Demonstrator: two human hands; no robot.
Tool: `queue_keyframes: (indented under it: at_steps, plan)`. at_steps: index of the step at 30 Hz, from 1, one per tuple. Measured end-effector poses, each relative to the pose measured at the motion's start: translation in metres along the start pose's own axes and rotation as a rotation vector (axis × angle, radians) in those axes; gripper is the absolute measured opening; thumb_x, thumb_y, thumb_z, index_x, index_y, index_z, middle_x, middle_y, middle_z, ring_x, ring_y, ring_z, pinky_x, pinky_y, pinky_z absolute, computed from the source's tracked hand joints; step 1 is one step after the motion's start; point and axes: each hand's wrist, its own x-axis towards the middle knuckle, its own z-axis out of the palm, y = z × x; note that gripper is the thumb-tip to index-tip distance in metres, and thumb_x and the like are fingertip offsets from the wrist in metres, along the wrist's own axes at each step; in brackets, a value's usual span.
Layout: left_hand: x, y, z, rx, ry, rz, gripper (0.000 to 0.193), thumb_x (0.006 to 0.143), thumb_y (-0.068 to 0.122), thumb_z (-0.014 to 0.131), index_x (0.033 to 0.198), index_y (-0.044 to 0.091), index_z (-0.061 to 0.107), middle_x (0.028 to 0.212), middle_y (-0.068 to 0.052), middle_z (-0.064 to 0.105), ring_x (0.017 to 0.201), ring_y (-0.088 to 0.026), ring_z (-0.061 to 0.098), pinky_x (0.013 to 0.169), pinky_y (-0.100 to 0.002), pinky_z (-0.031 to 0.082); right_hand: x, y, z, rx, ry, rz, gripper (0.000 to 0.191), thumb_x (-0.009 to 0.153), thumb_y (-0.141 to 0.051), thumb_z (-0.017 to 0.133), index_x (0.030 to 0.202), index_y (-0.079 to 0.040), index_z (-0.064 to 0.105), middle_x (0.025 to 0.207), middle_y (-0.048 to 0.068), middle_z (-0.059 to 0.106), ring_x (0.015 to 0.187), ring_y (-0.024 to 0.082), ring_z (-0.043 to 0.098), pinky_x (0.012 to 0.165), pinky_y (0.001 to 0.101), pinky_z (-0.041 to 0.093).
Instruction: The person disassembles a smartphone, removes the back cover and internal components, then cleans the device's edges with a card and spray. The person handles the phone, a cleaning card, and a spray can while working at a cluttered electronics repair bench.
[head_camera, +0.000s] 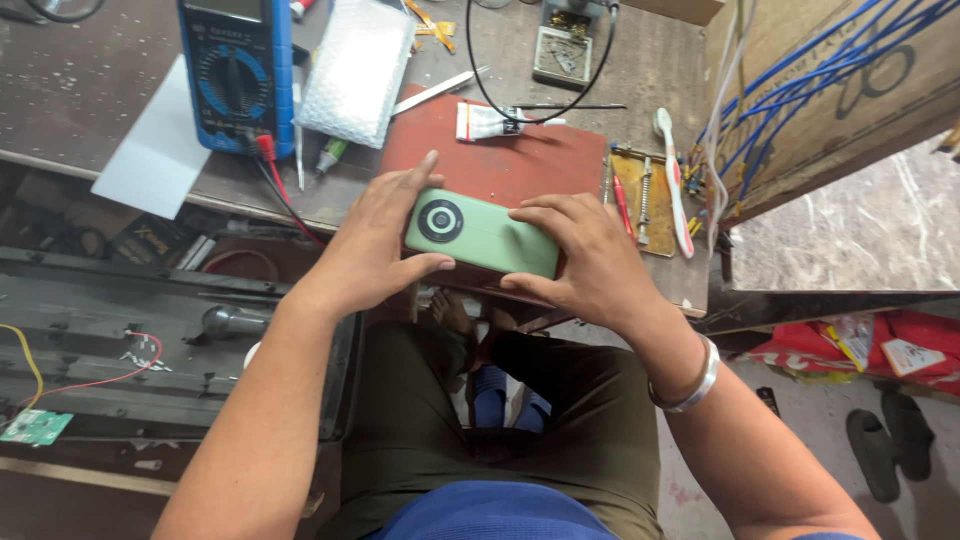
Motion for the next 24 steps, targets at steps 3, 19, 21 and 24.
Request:
queue_keyframes:
  at_steps: [3,19,21,24]
  plan:
    - [-0.0012,0.0000,0.0000,-0.009,-0.008,-0.004,0.114,0.073,0.027,0.090,0.162,0.010,0.022,0.148,-0.011,0.055,0.141,-0.033,0.043,0.119,-0.045,0.033,-0.0001,0.0014,-0.0001,-0.017,0.005,0.009,0.064,0.075,-0.045,0.085,0.126,-0.010,0.068,0.125,0.008,0.068,0.116,0.030,0.059,0.102,0.0441,0.042]
    - [0.0014,-0.0027,0.0047,-0.006,-0.004,-0.087,0.135,0.069,0.027,0.095,0.162,0.012,-0.002,0.146,-0.008,0.056,0.140,-0.032,0.045,0.121,-0.045,0.031,0.0002,0.0006,-0.0013,-0.035,-0.006,0.054,0.057,0.076,-0.046,0.084,0.121,-0.014,0.071,0.115,0.004,0.072,0.107,0.026,0.062,0.095,0.0412,0.040]
    - [0.0011,-0.0029,0.0050,-0.002,-0.005,-0.097,0.135,0.069,0.027,0.095,0.162,0.012,-0.002,0.147,-0.007,0.056,0.141,-0.031,0.044,0.122,-0.045,0.031,0.0002,-0.0004,-0.0025,-0.054,-0.009,0.050,0.052,0.079,-0.045,0.081,0.120,-0.014,0.072,0.113,0.002,0.073,0.104,0.024,0.063,0.092,0.0407,0.040]
    - [0.0014,-0.0024,0.0059,-0.002,-0.005,-0.119,0.134,0.068,0.026,0.094,0.162,0.013,-0.001,0.148,-0.006,0.055,0.142,-0.030,0.044,0.123,-0.044,0.032,0.0003,0.0010,-0.0053,-0.052,-0.003,0.018,0.042,0.086,-0.041,0.076,0.119,-0.015,0.073,0.116,0.001,0.075,0.102,0.022,0.065,0.090,0.0402,0.039]
